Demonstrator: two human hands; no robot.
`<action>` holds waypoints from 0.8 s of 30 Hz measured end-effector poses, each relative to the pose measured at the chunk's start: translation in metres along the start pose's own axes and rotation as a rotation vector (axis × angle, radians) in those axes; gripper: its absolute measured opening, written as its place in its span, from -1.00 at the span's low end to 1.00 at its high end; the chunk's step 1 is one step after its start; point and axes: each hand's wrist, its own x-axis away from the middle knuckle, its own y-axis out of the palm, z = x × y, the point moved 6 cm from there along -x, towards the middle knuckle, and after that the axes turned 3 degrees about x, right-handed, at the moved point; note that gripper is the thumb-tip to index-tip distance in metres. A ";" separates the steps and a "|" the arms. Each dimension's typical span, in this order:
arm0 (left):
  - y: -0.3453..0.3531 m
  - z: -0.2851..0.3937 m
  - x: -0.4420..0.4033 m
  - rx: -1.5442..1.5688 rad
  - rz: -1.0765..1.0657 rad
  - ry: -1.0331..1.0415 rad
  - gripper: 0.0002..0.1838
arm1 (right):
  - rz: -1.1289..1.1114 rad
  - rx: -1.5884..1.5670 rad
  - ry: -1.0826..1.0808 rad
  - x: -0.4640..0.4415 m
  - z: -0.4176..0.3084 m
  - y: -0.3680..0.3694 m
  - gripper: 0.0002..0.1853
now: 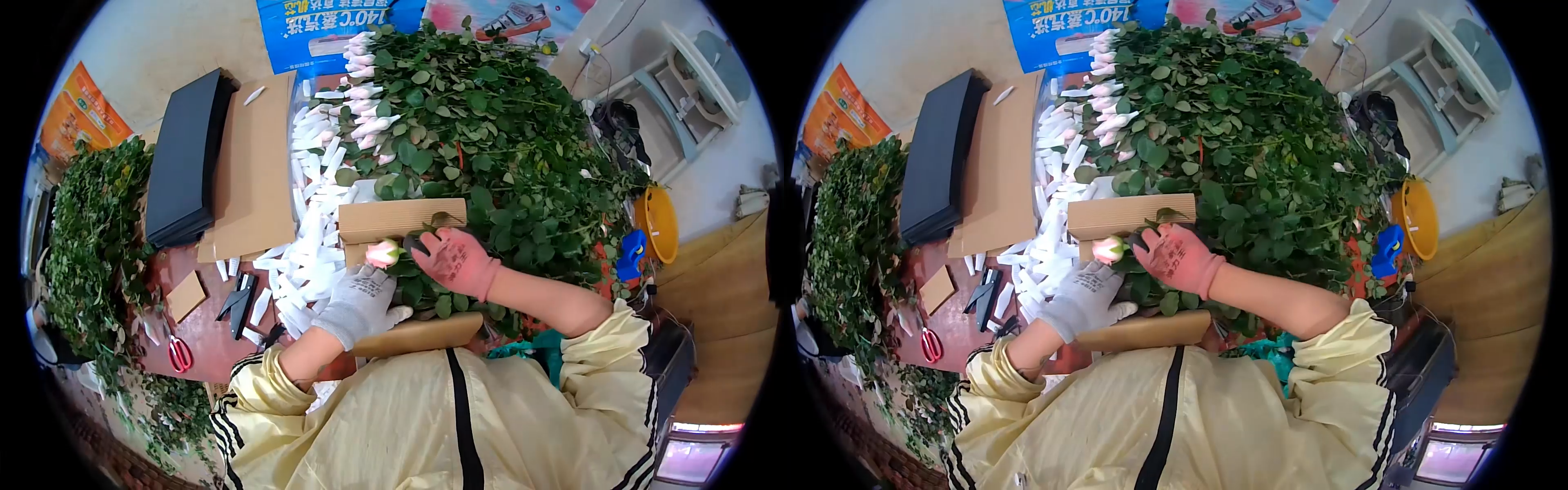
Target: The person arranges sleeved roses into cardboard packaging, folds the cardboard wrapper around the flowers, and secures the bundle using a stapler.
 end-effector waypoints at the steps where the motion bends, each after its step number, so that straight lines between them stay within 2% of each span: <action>1: 0.004 -0.002 0.000 -0.001 -0.006 -0.006 -0.34 | -0.025 -0.078 -0.007 -0.004 -0.005 0.004 -0.66; 3: 0.007 -0.002 0.000 0.030 0.148 0.038 -0.37 | -0.040 -0.170 0.063 -0.010 -0.010 0.017 -0.64; 4: 0.011 -0.003 0.001 0.031 0.146 0.039 -0.37 | -0.057 -0.251 0.130 -0.012 -0.009 0.025 -0.63; 6: 0.014 -0.003 0.001 0.001 0.211 0.046 -0.34 | -0.098 -0.269 0.128 -0.015 -0.009 0.039 -0.61; 8: 0.019 -0.005 0.001 0.018 0.247 0.051 -0.33 | 0.092 -0.165 0.080 -0.016 -0.012 0.038 -0.62; 9: 0.018 -0.005 0.002 0.030 0.284 0.056 -0.31 | 0.024 -0.180 0.093 -0.018 -0.012 0.041 -0.62; 16: 0.018 -0.004 0.000 0.045 0.171 0.053 -0.25 | -0.051 -0.199 0.163 -0.022 -0.020 0.059 -0.70; 18: 0.016 -0.009 0.000 0.111 0.262 0.099 -0.31 | -0.177 -0.219 0.186 -0.026 -0.013 0.052 -0.74; 19: 0.016 -0.015 0.002 0.110 0.249 0.099 -0.31 | -0.227 -0.227 0.151 -0.025 -0.011 0.045 -0.75; 20: 0.013 -0.023 0.001 0.240 0.218 0.129 -0.35 | -0.229 -0.239 0.154 -0.023 -0.010 0.036 -0.75; 22: 0.014 -0.031 0.000 0.385 0.170 0.149 -0.40 | -0.064 -0.167 0.140 -0.019 -0.010 0.009 -0.76; 23: 0.011 -0.030 0.002 0.392 0.195 0.194 -0.43 | 0.143 -0.231 0.107 -0.012 -0.006 -0.005 -0.77; 24: 0.009 -0.030 0.004 0.397 0.231 0.240 -0.47 | 0.107 -0.276 0.110 -0.010 0.002 -0.025 -0.79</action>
